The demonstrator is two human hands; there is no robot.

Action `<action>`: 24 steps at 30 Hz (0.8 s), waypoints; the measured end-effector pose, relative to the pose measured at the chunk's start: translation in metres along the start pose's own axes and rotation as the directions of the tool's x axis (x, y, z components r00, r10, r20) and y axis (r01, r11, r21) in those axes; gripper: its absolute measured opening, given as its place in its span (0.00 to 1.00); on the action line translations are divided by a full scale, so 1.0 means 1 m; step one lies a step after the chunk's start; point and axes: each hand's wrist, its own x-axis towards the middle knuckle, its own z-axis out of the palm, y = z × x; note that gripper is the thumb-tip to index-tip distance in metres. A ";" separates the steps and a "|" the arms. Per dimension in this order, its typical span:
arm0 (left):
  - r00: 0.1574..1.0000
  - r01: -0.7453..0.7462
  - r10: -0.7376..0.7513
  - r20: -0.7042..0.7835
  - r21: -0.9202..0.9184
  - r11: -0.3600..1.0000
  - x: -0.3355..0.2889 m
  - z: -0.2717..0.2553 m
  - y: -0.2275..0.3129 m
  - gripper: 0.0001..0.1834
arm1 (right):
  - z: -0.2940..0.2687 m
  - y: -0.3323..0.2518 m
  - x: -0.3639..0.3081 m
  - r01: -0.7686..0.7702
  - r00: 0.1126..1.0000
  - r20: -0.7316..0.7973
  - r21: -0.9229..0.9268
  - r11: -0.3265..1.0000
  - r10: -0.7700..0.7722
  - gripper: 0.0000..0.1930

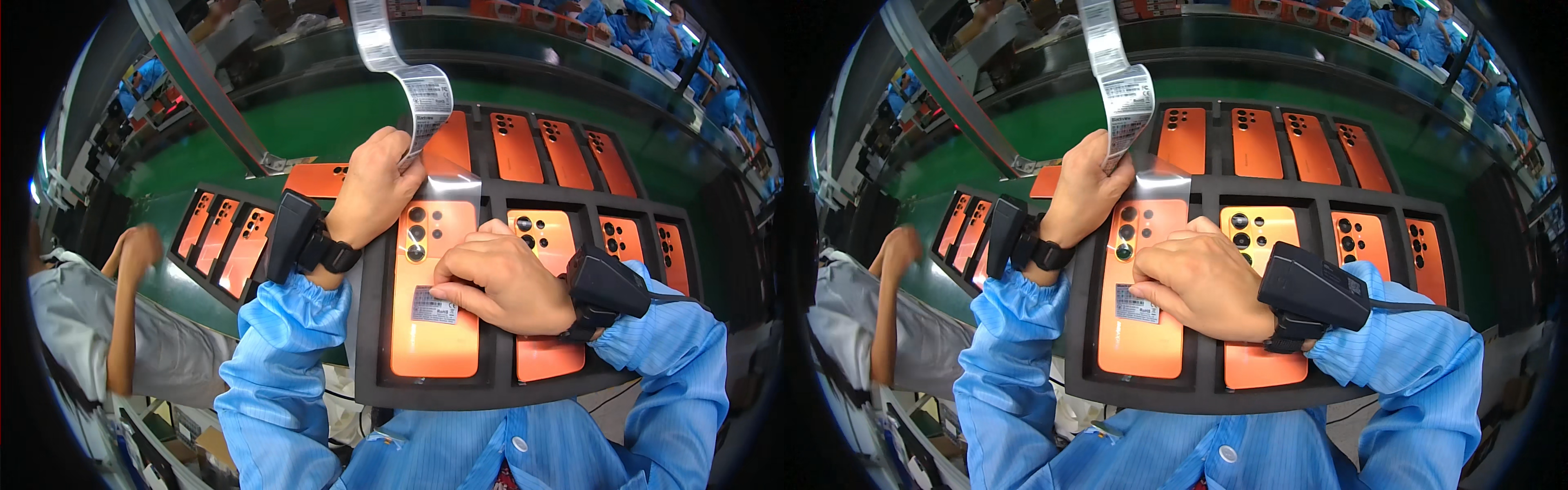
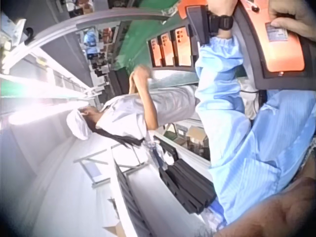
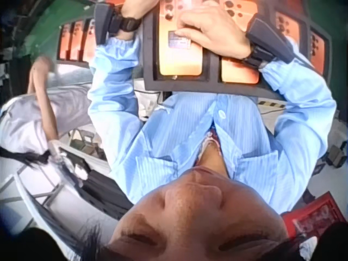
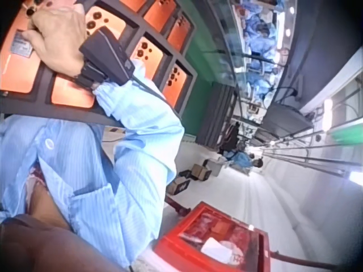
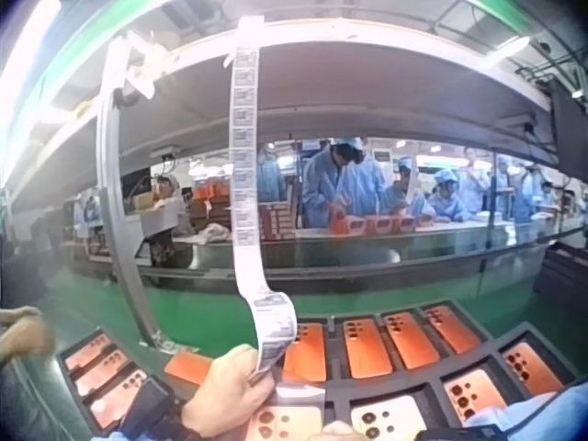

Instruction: The recorder is applying small serial number or regulatory stickers to the back of orange smartphones on a factory assembly line.

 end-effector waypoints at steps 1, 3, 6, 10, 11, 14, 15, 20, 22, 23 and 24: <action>1.000 0.008 -0.008 -0.009 0.000 1.000 -0.001 -0.001 0.001 0.05 | 0.002 0.001 -0.001 0.012 1.000 -0.002 -0.018 1.000 -0.012 0.07; 1.000 0.019 -0.019 -0.018 -0.002 1.000 -0.001 -0.001 0.003 0.05 | 0.002 0.002 -0.001 0.021 1.000 -0.001 -0.036 0.999 -0.021 0.07; 0.999 0.026 -0.026 -0.018 -0.002 1.000 -0.001 -0.001 0.003 0.05 | -0.001 0.000 0.000 0.002 0.998 0.056 -0.091 0.996 0.003 0.04; 0.999 0.001 -0.001 -0.036 0.007 1.000 -0.001 0.000 0.003 0.05 | 0.001 0.002 -0.001 0.001 0.999 0.040 -0.070 0.998 0.002 0.05; 0.999 0.002 -0.002 -0.037 0.008 1.000 -0.001 0.001 0.003 0.05 | 0.002 0.002 -0.001 0.002 1.000 0.024 -0.045 0.999 -0.001 0.07; 0.999 -0.010 0.010 -0.036 0.001 1.000 -0.001 0.001 0.002 0.05 | 0.001 0.002 -0.001 0.012 1.000 0.029 -0.051 0.999 -0.010 0.07; 0.999 -0.010 0.010 -0.036 0.001 1.000 -0.001 0.001 0.002 0.05 | 0.001 0.002 -0.001 0.011 1.000 0.029 -0.051 0.999 -0.010 0.07; 1.000 0.014 -0.014 -0.027 -0.004 1.000 -0.002 0.000 0.003 0.05 | -0.001 -0.001 0.000 -0.011 0.997 0.081 -0.102 0.995 0.019 0.04; 1.000 0.015 -0.015 -0.022 -0.002 1.000 -0.002 0.000 0.004 0.05 | 0.001 0.001 0.000 -0.005 0.998 0.069 -0.099 0.995 0.012 0.04; 1.000 0.017 -0.017 -0.018 0.000 1.000 -0.001 0.000 0.005 0.05 | 0.001 0.002 -0.001 0.001 0.998 0.059 -0.094 0.996 0.005 0.04; 1.000 0.017 -0.017 -0.018 0.001 1.000 -0.002 0.000 0.004 0.05 | 0.001 0.002 -0.001 0.001 0.998 0.058 -0.094 0.996 0.004 0.04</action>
